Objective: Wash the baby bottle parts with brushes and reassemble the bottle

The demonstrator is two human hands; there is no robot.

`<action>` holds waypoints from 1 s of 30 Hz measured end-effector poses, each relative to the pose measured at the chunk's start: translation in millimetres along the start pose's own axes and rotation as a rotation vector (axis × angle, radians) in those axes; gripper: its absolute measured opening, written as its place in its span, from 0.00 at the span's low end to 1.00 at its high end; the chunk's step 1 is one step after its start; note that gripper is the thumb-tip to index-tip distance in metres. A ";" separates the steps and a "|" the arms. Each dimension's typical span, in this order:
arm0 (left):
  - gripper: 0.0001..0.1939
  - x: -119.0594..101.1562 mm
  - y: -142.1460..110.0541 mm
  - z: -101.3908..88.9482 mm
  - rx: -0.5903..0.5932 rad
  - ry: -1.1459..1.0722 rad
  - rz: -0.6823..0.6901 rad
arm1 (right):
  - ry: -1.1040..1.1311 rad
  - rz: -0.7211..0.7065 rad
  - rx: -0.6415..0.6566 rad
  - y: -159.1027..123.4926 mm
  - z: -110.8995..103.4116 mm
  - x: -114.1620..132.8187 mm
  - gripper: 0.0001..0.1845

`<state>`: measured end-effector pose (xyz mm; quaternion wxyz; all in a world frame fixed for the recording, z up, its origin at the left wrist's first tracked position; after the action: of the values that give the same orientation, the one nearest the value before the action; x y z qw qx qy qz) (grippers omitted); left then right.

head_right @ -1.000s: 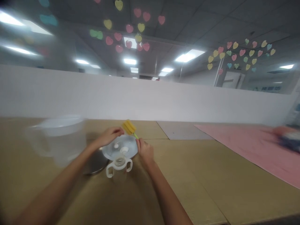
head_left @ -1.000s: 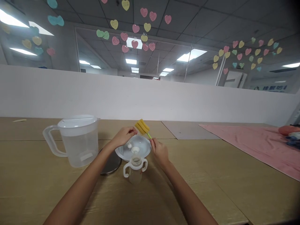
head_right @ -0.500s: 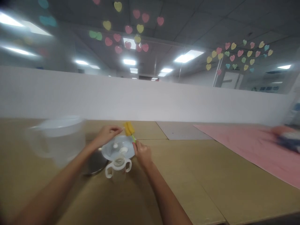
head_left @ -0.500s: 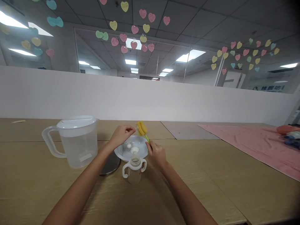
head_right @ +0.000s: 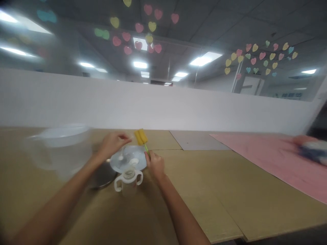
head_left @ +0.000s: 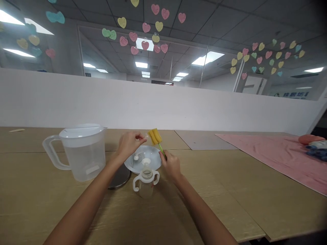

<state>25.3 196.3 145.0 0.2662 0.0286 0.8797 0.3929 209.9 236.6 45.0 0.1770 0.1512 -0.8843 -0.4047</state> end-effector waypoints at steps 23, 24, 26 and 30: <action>0.17 2.7 -2.6 5.4 0.101 -0.181 0.040 | 0.031 -0.214 -0.274 -2.4 2.6 -3.3 0.21; 0.16 3.4 -3.0 5.7 0.086 -0.154 0.033 | 0.038 -0.228 -0.308 -2.5 2.4 -3.0 0.21; 0.14 4.3 -3.2 5.7 0.062 -0.124 0.026 | 0.052 -0.243 -0.353 -2.5 1.3 -2.1 0.21; 0.13 4.7 -1.5 2.4 0.036 -0.162 0.030 | 0.067 -0.250 -0.376 -2.6 -1.1 -0.4 0.21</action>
<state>22.8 198.1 140.5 0.3298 0.0784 0.8617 0.3776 211.0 234.4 43.6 0.1799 0.2374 -0.7613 -0.5759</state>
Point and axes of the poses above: each hand's wrist, its own y-axis towards the middle knuckle, its own z-axis out of the palm, x = y × z, the point moved 2 cm from there along y, towards the middle knuckle, and after that the axes turned 11 degrees about -x, right-handed, at the moved point
